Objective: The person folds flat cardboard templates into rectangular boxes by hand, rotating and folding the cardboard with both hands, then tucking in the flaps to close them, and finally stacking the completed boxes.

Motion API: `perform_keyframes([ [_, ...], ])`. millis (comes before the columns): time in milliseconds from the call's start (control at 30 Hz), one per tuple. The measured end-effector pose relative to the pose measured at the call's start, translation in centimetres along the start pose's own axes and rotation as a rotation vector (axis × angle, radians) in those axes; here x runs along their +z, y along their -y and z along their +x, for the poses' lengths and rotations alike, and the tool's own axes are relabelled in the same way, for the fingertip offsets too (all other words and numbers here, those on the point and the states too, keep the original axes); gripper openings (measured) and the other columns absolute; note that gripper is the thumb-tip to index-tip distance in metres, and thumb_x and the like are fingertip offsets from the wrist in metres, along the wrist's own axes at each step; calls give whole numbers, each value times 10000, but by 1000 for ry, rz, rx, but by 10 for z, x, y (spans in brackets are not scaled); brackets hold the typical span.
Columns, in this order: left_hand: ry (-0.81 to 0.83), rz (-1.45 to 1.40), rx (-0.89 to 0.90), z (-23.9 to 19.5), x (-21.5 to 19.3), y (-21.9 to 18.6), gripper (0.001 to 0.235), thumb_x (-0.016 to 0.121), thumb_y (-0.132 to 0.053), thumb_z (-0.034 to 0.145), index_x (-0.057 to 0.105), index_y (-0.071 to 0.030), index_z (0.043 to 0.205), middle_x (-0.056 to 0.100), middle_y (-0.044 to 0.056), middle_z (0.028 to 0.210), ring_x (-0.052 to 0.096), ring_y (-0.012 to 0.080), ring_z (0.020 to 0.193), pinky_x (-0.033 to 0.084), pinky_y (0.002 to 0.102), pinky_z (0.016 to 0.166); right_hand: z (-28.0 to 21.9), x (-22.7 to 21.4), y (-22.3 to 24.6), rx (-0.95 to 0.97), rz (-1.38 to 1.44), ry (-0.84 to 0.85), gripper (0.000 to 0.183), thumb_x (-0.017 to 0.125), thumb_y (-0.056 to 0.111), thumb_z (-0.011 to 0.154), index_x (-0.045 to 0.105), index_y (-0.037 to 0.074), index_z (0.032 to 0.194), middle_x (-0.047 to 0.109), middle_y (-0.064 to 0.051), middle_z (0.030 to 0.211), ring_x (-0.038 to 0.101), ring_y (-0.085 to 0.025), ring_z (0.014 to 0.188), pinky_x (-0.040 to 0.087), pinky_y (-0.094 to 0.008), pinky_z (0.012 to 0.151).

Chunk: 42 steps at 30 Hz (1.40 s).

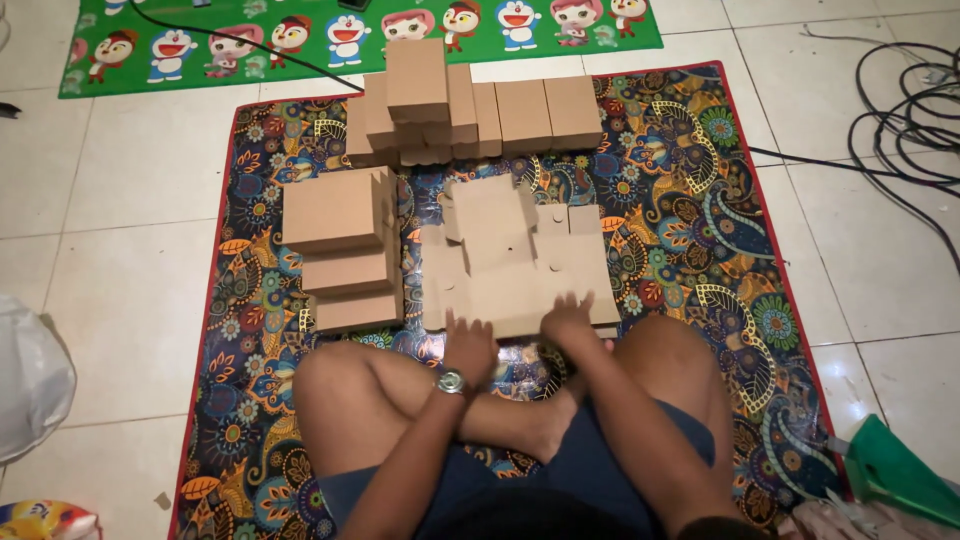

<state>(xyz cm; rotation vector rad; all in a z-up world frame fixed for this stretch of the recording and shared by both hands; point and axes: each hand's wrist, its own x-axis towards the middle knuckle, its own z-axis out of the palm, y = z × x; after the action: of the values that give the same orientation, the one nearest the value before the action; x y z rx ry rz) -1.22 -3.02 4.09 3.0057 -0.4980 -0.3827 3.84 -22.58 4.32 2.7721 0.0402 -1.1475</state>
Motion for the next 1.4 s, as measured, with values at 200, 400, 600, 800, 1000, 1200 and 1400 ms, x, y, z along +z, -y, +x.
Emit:
perform_keyframes([
  [200, -87, -107, -52, 23, 34, 32, 318, 459, -366, 1023, 654, -134, 1119, 728, 98, 1007, 700, 324, 1041, 174, 672, 1204, 11, -3, -24, -144, 169, -231, 414, 379, 131, 1031, 654, 113, 1340, 672, -178, 1330, 579, -422, 1297, 64, -828, 1113],
  [400, -99, -27, -90, 39, -7, 29, 468, 553, -344, 1002, 515, -168, 1435, 637, 111, 1256, 575, 330, 1232, 95, 692, 1209, 58, 5, -23, -180, 220, -389, 369, 517, 224, 983, 604, 42, 1292, 645, -220, 1257, 557, -448, 1255, 209, -819, 1080],
  [600, -63, 23, -106, 58, -6, 31, 674, 681, -314, 956, 407, -195, 1560, 424, 163, 1569, 343, 378, 1470, 126, 667, 1225, 65, -2, -10, -90, 260, -432, 753, 817, 413, 825, 484, 47, 1392, 506, -217, 1396, 379, -441, 1383, 145, -828, 1090],
  [800, -22, -186, -158, 59, 15, 37, 516, 654, -312, 979, 536, -232, 1474, 410, 125, 1573, 338, 371, 1476, 240, 671, 1190, 44, -15, -6, 13, 382, -370, 883, 845, 394, 815, 384, 97, 1506, 301, -261, 1615, 212, -464, 1509, 123, -811, 1119],
  [1000, 19, -110, -113, 50, 10, 29, 669, 604, -582, 941, 486, -281, 1527, 363, 130, 1632, 252, 402, 1534, 233, 619, 1217, 31, -18, 7, -139, 302, -500, 614, 746, 247, 904, 495, 50, 1429, 332, -272, 1602, 264, -477, 1503, 188, -769, 1143],
  [1200, 28, -72, -44, 47, 20, 30, 568, 536, -537, 994, 511, -293, 1507, 380, 131, 1628, 266, 421, 1527, 249, 597, 1215, 93, 35, 15, -425, 113, -503, 703, 893, 306, 710, 552, 164, 1309, 511, -113, 1360, 496, -382, 1308, 411, -702, 1038],
  [1400, -94, -17, 67, 47, 21, 29, 507, 595, -434, 948, 598, -233, 1412, 312, 148, 1656, 230, 440, 1527, 230, 600, 1214, 2, -27, 5, -369, -18, -514, 918, 896, 485, 681, 513, 152, 1445, 340, -188, 1618, 295, -437, 1484, 361, -652, 1105],
])
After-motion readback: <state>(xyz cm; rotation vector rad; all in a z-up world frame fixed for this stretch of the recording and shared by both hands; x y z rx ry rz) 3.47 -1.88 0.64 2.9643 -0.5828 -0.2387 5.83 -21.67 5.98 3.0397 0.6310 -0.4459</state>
